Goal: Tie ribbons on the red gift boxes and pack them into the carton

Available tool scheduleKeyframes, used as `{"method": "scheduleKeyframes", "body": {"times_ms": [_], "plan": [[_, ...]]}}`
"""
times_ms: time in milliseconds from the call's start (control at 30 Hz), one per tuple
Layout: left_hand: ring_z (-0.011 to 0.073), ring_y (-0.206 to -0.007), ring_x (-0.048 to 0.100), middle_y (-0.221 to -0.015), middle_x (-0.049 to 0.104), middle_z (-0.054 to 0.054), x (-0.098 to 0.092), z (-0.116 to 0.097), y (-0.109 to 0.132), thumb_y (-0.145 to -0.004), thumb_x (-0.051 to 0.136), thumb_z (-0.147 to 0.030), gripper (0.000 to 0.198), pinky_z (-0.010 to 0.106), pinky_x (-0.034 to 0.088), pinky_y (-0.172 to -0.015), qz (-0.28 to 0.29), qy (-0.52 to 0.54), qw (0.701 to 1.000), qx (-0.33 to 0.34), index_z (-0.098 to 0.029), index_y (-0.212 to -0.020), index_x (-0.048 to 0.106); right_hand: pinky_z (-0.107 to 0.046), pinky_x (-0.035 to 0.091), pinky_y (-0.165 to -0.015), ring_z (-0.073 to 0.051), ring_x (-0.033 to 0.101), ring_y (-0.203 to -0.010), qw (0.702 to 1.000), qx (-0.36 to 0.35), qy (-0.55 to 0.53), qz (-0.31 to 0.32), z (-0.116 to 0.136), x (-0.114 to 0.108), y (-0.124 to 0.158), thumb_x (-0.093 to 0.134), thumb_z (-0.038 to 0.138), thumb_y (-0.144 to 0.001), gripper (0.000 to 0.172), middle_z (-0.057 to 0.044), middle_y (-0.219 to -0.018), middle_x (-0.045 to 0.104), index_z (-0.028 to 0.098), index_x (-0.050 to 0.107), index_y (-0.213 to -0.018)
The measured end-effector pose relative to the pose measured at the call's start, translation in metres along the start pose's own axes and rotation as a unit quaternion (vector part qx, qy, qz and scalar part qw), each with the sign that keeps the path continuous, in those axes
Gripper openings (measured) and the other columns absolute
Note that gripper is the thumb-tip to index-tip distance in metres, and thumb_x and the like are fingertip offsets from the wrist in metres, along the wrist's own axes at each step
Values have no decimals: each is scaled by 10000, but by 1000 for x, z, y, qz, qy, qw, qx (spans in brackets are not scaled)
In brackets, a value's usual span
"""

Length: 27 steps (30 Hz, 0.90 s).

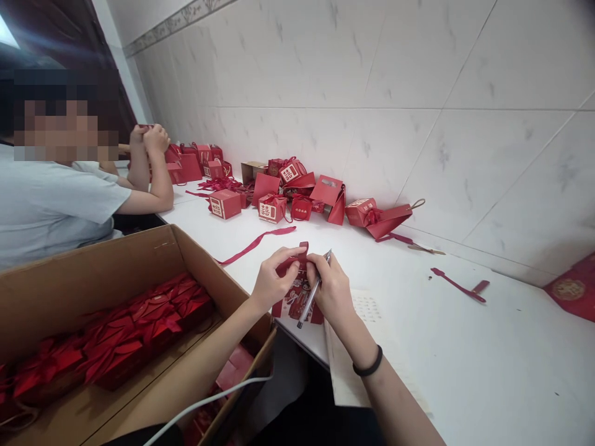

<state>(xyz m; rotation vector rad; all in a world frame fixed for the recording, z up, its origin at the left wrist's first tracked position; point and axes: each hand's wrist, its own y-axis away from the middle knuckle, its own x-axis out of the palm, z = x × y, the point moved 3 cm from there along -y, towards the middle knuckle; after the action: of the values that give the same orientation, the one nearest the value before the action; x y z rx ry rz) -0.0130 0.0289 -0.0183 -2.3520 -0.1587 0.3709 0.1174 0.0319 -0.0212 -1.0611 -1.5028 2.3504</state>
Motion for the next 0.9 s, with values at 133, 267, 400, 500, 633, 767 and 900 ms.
{"method": "scheduleKeyframes", "body": {"times_ms": [133, 267, 400, 500, 633, 767, 900], "plan": [[154, -934, 616, -969, 659, 56, 0, 1, 1, -812, 489, -141, 263, 286, 511, -856, -6, 3, 1000, 11, -159, -1039, 622, -287, 466, -611, -182, 514, -701, 1000, -4, -23, -4, 0, -1, 1, 366, 216, -946, 227, -60, -787, 493, 159, 579, -1000], [153, -920, 618, -960, 657, 51, 0, 1, 3, -810, 483, -139, 269, 287, 512, -844, -7, 1, 1000, 14, -170, -1039, 620, -286, 468, -612, -178, 511, -700, 999, -3, -40, 0, -1, -1, 3, 367, 196, -938, 222, -56, -787, 486, 162, 572, -1016], [150, -926, 616, -969, 659, 51, 1, 1, 3, -814, 489, -152, 263, 283, 509, -854, -3, 2, 1000, 6, -170, -1041, 621, -280, 461, -597, -173, 512, -685, 1000, -4, -30, -6, -1, 0, 3, 377, 185, -927, 212, -50, -777, 483, 164, 577, -993], [157, -942, 616, -975, 659, 53, 1, 0, 2, -808, 492, -149, 254, 290, 506, -865, -5, 7, 1000, -4, -170, -1024, 625, -276, 453, -582, -169, 510, -668, 1000, 1, -19, -8, -1, 0, 2, 381, 198, -922, 210, -46, -775, 480, 173, 582, -976], [167, -960, 610, -1012, 641, 62, -1, 7, 5, -816, 501, -190, 343, 304, 497, -875, 10, 28, 999, -26, -179, -1154, 553, -278, 460, -583, -172, 516, -671, 1000, -1, -19, -9, -1, 0, 2, 377, 198, -921, 214, -47, -770, 490, 173, 583, -972], [164, -864, 634, -1032, 625, 67, -8, 22, 17, -802, 529, -225, 673, 312, 530, -784, 108, 104, 986, -69, -211, -1397, 214, -298, 502, -627, -182, 555, -730, 999, -10, -39, -13, -1, -3, 5, 384, 185, -929, 210, -61, -807, 534, 178, 568, -1031], [210, -1014, 605, -1139, 595, 101, -17, 28, 24, -772, 582, -199, 567, 372, 500, -892, 204, 45, 974, -85, -190, -1289, 351, -389, 519, -826, -227, 551, -1057, 996, -31, -76, -20, -5, -6, 7, 421, 201, -926, 316, -142, -1160, 544, 203, 465, -1239]]}}
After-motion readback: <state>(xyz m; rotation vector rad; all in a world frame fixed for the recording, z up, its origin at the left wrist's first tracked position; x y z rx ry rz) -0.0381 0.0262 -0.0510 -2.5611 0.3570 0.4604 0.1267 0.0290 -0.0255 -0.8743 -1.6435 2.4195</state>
